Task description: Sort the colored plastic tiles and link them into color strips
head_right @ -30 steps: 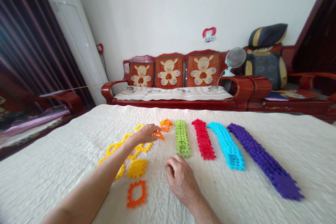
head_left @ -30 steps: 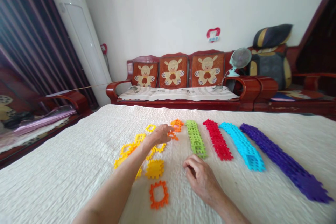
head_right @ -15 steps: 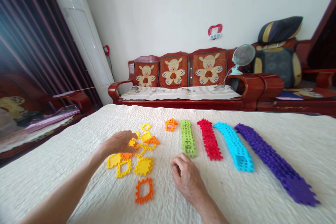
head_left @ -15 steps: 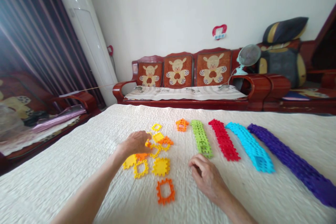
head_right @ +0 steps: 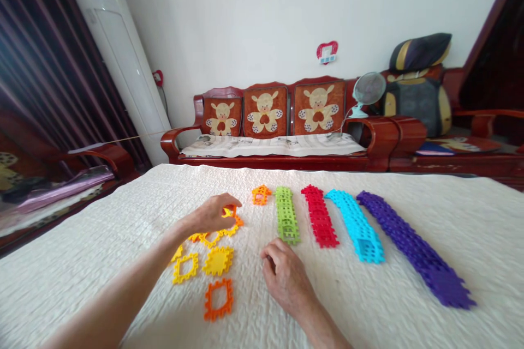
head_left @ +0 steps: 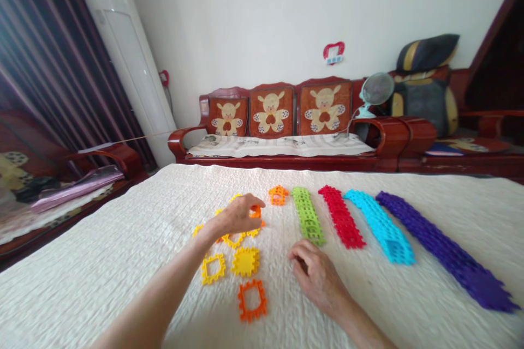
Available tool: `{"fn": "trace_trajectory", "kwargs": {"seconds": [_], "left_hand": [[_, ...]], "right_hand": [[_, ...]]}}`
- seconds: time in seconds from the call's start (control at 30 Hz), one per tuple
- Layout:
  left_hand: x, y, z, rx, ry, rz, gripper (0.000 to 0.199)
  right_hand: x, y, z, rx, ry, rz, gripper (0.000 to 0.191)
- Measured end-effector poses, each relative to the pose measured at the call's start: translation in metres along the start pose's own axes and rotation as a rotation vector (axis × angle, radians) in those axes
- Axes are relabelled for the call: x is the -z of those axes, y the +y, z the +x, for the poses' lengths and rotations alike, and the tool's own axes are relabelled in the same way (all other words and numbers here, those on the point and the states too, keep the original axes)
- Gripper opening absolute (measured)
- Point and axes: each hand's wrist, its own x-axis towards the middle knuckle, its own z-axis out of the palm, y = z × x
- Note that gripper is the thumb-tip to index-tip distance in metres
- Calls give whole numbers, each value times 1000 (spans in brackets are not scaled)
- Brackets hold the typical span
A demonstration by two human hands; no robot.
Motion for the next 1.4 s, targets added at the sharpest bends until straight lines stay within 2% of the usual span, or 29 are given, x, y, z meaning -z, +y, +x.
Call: {"fn": "trace_trajectory", "kwargs": {"seconds": [0.07, 0.13, 0.2, 0.27, 0.43, 0.6, 0.7, 0.8, 0.87, 1.03, 1.27, 1.4], "left_hand": [[-20, 8, 24, -47, 57, -147, 39], [-41, 10, 43, -45, 62, -271, 37], [-57, 8, 53, -29, 39, -326, 38], [-65, 4, 55, -12, 20, -299, 38], [-63, -2, 45, -21, -56, -62, 41], [-59, 3, 47, -69, -108, 171, 45], [-57, 9, 50, -16, -185, 213, 40], [-55, 14, 53, 47, -249, 209, 47], [-56, 15, 57, 61, -220, 191, 54], [-61, 5, 74, 31, 6, 151, 57], [-70, -23, 92, 8, 12, 129, 60], [-72, -30, 93, -24, 32, 134, 53]], "right_hand": [[0, 0, 0, 5, 4, 0, 18], [-1, 0, -1, 8, 6, -3, 18], [-1, 0, -1, 5, 9, -12, 18], [-1, 1, -1, -2, 8, -19, 19], [-1, 0, -1, -11, -2, -19, 20], [-1, 0, -2, -21, -5, -27, 18], [0, -1, -1, -22, -6, -24, 18], [0, -2, -1, -24, -8, -16, 18], [0, -2, -2, -25, -4, -15, 18], [-1, -1, -2, -20, 1, -10, 19], [0, -2, -2, -28, 5, -9, 19], [0, -1, -3, -20, 7, -11, 18]]}}
